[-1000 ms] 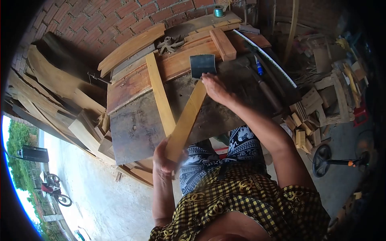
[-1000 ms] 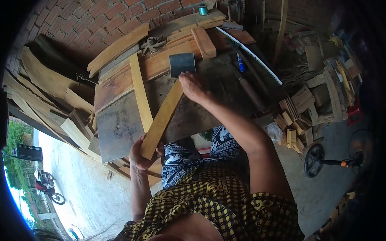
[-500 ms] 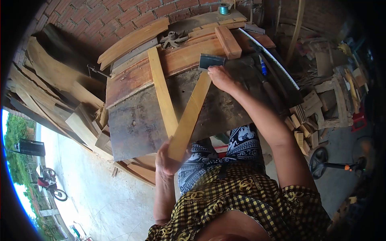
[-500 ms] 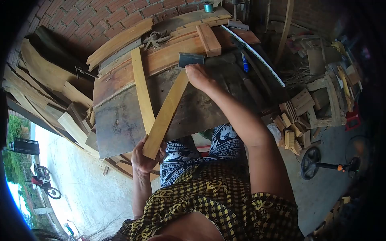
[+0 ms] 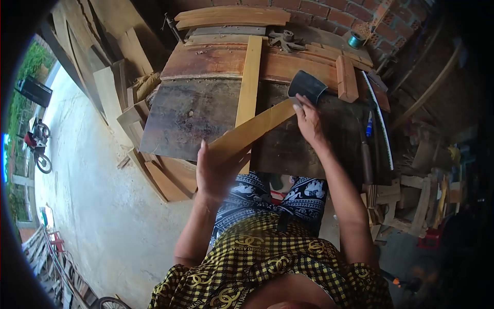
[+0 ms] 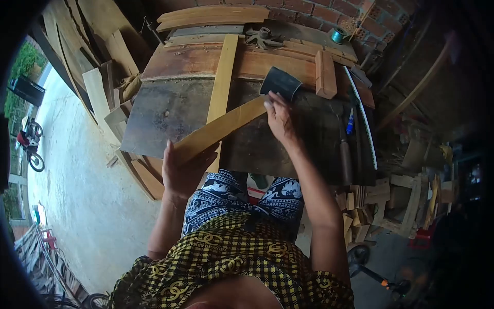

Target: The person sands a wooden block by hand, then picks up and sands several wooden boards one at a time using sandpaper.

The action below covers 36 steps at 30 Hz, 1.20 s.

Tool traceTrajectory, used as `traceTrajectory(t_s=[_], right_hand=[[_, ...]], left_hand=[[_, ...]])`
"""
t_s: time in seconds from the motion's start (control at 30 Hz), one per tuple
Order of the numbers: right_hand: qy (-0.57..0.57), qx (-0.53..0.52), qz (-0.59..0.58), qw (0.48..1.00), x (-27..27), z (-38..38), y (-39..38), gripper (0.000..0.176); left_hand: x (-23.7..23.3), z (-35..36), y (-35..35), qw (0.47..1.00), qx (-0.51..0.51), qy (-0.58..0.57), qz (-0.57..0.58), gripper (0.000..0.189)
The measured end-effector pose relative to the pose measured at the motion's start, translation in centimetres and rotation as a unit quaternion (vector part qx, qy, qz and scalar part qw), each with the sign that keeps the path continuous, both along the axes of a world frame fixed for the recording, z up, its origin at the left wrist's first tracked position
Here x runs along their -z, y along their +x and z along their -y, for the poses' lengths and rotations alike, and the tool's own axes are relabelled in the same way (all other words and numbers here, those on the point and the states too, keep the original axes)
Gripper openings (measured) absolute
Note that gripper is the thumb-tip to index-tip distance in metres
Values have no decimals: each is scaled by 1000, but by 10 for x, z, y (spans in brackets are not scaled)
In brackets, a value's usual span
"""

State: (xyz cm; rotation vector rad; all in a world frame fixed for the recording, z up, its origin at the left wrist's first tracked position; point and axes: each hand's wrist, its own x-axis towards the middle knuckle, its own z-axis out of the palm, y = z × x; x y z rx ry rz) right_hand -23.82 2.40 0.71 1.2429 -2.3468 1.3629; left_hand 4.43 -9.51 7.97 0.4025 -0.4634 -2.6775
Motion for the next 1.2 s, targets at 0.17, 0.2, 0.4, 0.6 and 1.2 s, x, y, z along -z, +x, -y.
traceTrajectory(t_s=[0.17,0.2,0.4,0.6,1.2], right_hand=[[-4,-254,-96,963,-60,20,173,40],[-3,-252,-103,962,-65,22,180,38],[22,-59,-96,993,-22,12,43,23],[21,-89,-105,990,-36,20,79,23],[45,-54,-88,994,-24,22,31,25]], left_hand=[[-7,-7,-3,992,-98,69,36,74],[-2,-7,-4,992,-99,74,37,74],[-5,-13,-10,990,-104,49,78,76],[-2,-7,-10,993,-103,30,56,72],[-10,8,-6,989,-137,52,-1,63]])
